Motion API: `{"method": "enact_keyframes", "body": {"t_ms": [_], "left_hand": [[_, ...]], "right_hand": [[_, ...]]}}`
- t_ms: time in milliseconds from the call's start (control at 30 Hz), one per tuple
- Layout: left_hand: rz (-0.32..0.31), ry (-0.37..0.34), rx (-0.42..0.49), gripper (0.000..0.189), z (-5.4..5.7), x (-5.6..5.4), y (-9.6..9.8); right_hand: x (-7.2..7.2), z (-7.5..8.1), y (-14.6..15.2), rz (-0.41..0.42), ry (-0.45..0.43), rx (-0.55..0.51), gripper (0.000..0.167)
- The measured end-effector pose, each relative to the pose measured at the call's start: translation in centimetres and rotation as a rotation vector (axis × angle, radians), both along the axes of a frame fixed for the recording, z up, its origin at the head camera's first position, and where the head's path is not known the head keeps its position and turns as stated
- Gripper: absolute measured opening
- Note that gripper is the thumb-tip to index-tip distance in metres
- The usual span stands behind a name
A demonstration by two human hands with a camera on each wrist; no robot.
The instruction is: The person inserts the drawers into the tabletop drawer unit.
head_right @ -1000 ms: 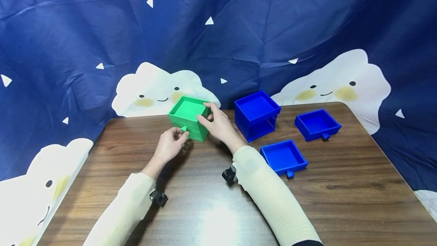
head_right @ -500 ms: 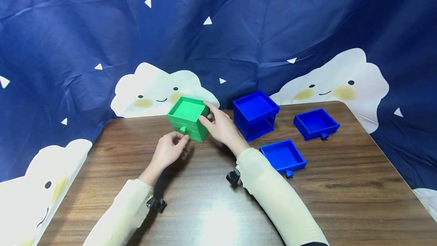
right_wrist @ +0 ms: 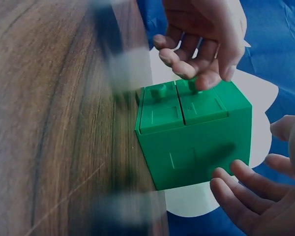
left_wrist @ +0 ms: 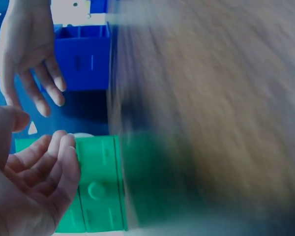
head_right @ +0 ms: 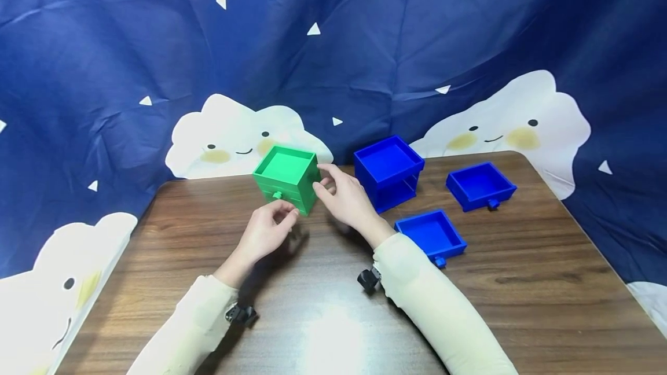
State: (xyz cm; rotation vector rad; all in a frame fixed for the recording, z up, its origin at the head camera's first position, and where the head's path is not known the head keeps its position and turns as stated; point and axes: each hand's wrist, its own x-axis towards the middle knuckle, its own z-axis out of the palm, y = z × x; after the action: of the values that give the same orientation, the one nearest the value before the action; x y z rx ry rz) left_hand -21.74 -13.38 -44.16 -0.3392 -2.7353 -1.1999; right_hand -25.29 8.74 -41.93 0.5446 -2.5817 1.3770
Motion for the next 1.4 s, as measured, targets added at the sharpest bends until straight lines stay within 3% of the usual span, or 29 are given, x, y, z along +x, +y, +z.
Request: {"method": "enact_keyframes", "body": {"t_ms": [233, 633, 1400], "left_hand": [[-0.051, 0.010, 0.013, 0.016, 0.8, 0.0, 1.5], [-0.098, 0.029, 0.019, 0.017, 0.9, -0.5, 3.2], [-0.080, 0.032, 0.066, 0.020, 0.8, -1.8, 6.1]], "right_hand": [[1.2, 0.5, 1.2, -0.012, -0.005, -0.017, 0.041], [2.3, 1.0, 2.6, -0.001, 0.036, -0.027, 0.038], [4.4, 2.4, 5.7, -0.072, 0.055, 0.009, 0.038]]}}
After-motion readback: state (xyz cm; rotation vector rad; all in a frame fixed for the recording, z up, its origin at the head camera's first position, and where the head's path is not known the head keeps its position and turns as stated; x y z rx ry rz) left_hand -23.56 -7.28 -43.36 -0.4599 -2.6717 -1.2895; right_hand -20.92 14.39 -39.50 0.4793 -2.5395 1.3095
